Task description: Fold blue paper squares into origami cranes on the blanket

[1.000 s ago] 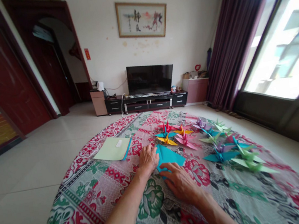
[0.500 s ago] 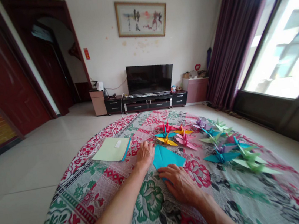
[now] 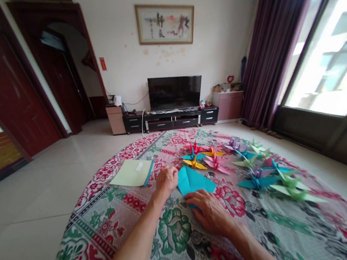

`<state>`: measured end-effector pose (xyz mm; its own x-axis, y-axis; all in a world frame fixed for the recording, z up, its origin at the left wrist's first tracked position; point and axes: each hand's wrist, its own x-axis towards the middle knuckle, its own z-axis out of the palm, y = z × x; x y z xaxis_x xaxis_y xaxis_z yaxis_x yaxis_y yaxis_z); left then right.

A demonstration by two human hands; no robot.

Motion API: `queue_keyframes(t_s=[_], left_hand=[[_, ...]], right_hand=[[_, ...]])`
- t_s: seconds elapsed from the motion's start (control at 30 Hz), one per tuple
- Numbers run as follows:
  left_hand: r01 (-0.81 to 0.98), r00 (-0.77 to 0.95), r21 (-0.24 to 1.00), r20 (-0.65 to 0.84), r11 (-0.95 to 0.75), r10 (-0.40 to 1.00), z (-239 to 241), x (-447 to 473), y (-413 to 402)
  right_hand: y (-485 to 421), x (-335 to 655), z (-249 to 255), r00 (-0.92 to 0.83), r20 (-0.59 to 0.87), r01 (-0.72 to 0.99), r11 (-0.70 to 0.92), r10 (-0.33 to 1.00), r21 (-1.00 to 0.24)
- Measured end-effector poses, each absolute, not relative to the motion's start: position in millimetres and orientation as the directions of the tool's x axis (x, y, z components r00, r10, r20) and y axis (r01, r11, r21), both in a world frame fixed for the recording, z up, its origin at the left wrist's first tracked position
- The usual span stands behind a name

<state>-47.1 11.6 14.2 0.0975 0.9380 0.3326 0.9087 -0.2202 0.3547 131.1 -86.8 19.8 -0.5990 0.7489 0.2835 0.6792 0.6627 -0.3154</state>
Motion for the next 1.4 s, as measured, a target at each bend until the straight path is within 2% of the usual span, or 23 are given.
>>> queue_keyframes(t_s=[0.17,0.37,0.53,0.97,1.4], left_hand=[[0.876,0.280,0.327,0.253,-0.354,0.926,11.1,-45.1,-8.9],[0.856,0.317,0.344,0.243,-0.387,0.917,9.4,-50.0,-17.6],[0.826,0.358,0.360,0.260,-0.434,0.897,4.9,-54.0,-20.2],[0.824,0.319,0.409,0.236,-0.392,0.918,2.2,-52.9,-30.7],[0.827,0.346,0.378,0.245,-0.417,0.906,1.8,-51.5,-41.3]], right_hand=[[-85.8,132.3,18.2,-0.603,0.286,0.679,0.667,0.745,-0.307],[-84.0,131.8,17.3,-0.605,0.278,0.705,0.664,0.746,-0.248],[-85.4,132.7,16.2,-0.609,0.285,0.694,0.671,0.740,-0.261],[-103.6,137.8,10.8,-0.596,0.381,0.603,0.707,0.707,-0.370],[-109.2,145.8,-1.1,-0.546,0.429,0.558,0.694,0.720,-0.454]])
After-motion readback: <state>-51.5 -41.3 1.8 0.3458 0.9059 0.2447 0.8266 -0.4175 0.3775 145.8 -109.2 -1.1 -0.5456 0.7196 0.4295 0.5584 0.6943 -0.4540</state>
